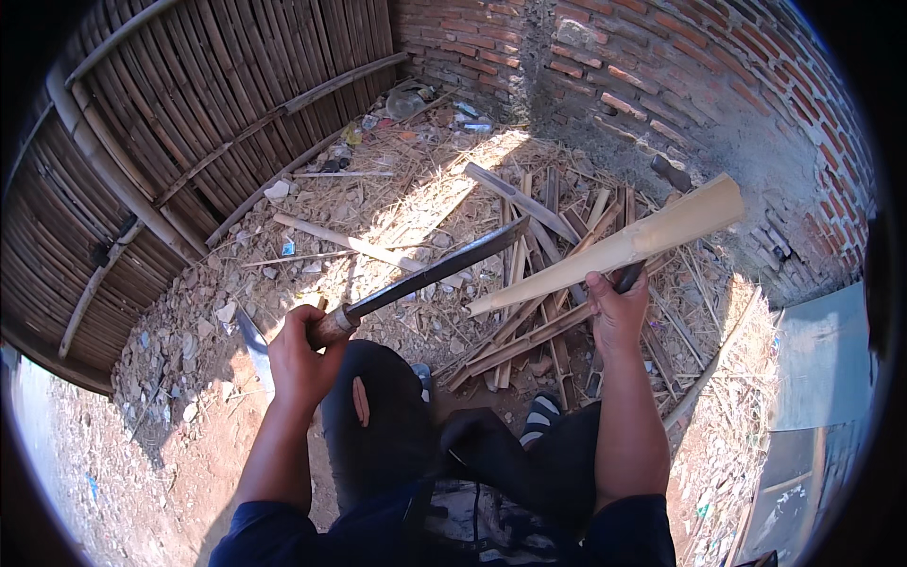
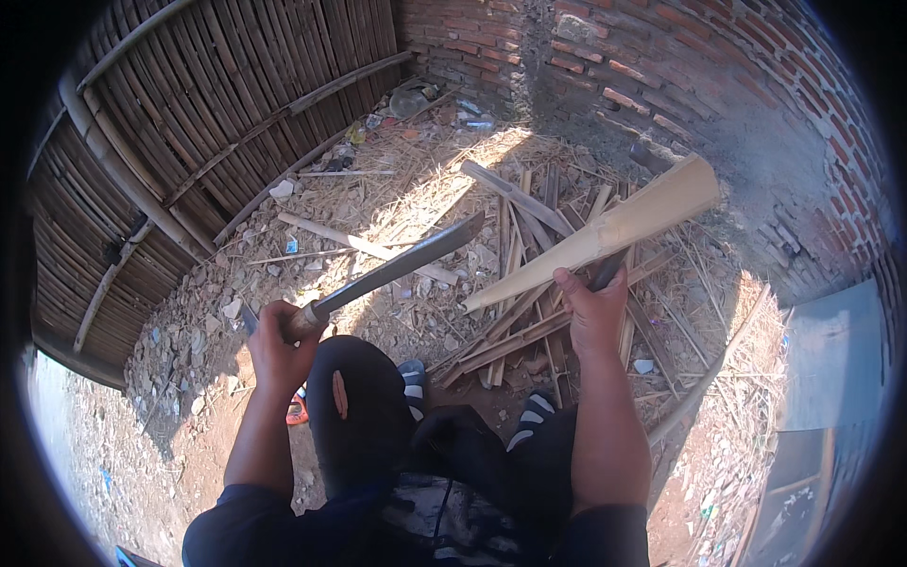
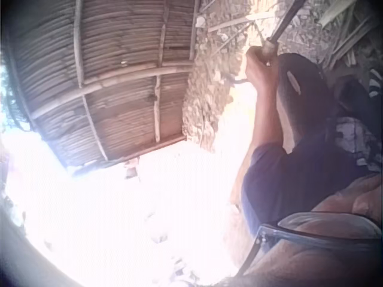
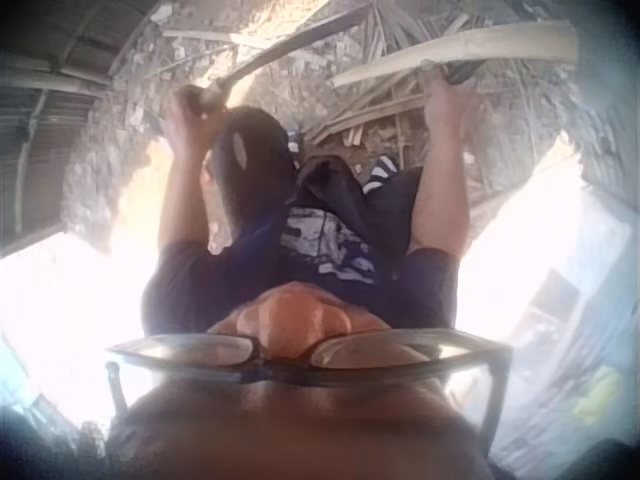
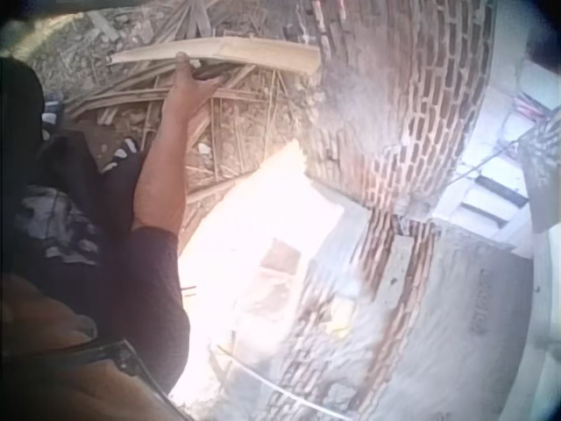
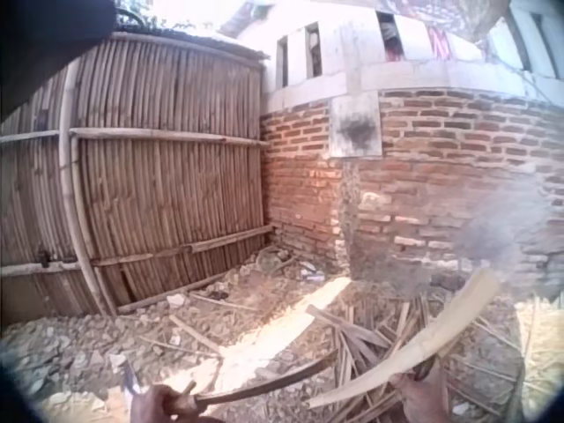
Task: The person splits a piece of bamboo by hammering a blade into it.
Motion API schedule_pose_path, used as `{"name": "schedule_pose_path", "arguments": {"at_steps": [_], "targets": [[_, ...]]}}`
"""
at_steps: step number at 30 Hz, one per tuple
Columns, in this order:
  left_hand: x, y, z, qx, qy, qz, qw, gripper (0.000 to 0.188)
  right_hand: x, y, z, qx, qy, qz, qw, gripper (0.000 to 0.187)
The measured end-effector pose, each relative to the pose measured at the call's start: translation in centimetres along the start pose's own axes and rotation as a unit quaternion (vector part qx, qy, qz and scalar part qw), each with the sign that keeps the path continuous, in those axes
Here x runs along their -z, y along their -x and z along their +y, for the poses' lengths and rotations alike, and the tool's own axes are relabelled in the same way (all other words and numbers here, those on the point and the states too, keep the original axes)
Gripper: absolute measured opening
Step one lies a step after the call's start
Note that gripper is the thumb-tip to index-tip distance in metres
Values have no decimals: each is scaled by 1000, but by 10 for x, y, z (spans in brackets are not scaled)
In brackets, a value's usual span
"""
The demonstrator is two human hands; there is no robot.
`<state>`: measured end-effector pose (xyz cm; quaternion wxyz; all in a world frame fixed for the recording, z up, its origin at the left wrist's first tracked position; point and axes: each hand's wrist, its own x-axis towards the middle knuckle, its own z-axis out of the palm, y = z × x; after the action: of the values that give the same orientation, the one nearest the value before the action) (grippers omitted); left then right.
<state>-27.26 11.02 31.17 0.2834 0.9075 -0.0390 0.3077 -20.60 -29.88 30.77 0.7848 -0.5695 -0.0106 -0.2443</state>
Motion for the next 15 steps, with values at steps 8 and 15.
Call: {"name": "schedule_pose_path", "arguments": {"at_steps": [8, 15], "targets": [[10, 13, 62, -91, 11, -16, 996, 47, 23, 3, -6, -9, -9, -9, 1000, 54], [14, 18, 106, -51, 112, -76, 989, 48, 39, 6, -10, -11, -8, 31, 999, 55]]}}
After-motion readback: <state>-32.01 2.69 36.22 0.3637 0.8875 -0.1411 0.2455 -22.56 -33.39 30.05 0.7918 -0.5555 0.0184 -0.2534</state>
